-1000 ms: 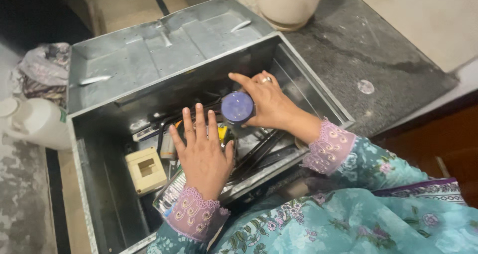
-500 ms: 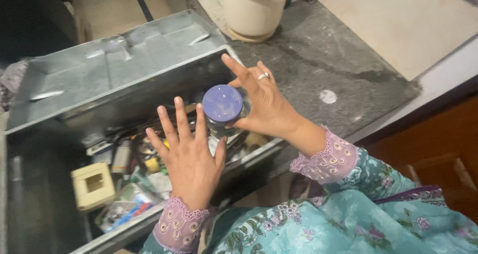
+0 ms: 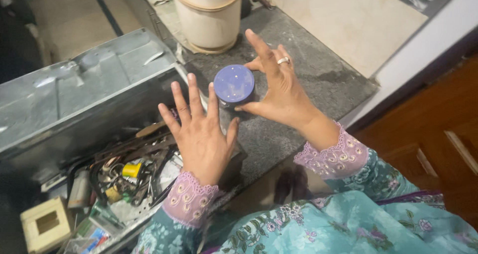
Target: The person repeatedly reaches into a metal toolbox, picks up various tools and small items, and places them on the countertop. The person handles items one at a time, including a small jar, a screwdriver, a wrench, and a tape measure, arranging them on the counter.
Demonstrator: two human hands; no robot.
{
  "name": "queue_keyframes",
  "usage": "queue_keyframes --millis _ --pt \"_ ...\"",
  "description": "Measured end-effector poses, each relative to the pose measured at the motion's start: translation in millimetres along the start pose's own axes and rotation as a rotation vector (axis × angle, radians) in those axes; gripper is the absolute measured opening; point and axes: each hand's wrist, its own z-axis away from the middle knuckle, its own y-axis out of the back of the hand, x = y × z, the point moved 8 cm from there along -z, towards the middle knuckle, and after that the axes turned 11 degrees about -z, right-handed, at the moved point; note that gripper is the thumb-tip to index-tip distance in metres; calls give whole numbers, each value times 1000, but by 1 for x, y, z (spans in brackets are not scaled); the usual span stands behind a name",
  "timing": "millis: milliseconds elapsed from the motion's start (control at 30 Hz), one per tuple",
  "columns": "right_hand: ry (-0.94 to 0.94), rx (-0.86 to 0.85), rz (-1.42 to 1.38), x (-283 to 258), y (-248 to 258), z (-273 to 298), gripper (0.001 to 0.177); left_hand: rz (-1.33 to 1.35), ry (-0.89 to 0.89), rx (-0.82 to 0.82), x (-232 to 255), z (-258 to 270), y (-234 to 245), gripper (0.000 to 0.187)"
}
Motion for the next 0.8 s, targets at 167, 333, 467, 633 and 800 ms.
queue_keyframes --millis 167,333,467,633,800 --pt "-51 53 72 23 9 9 133 30 -57 -24 15 -17 -24 84" --pt "-117 58 95 60 2 15 134 7 -75 -108 25 -31 -60 88" --pt "-124 46 67 96 -7 12 134 -52 -61 -155 31 -46 -86 93" --pt "-97 26 28 145 -18 -2 134 -141 -11 -282 35 -71 -124 97" --pt "-47 -24 -31 191 -30 -22 133 -268 54 -409 38 -96 -161 102"
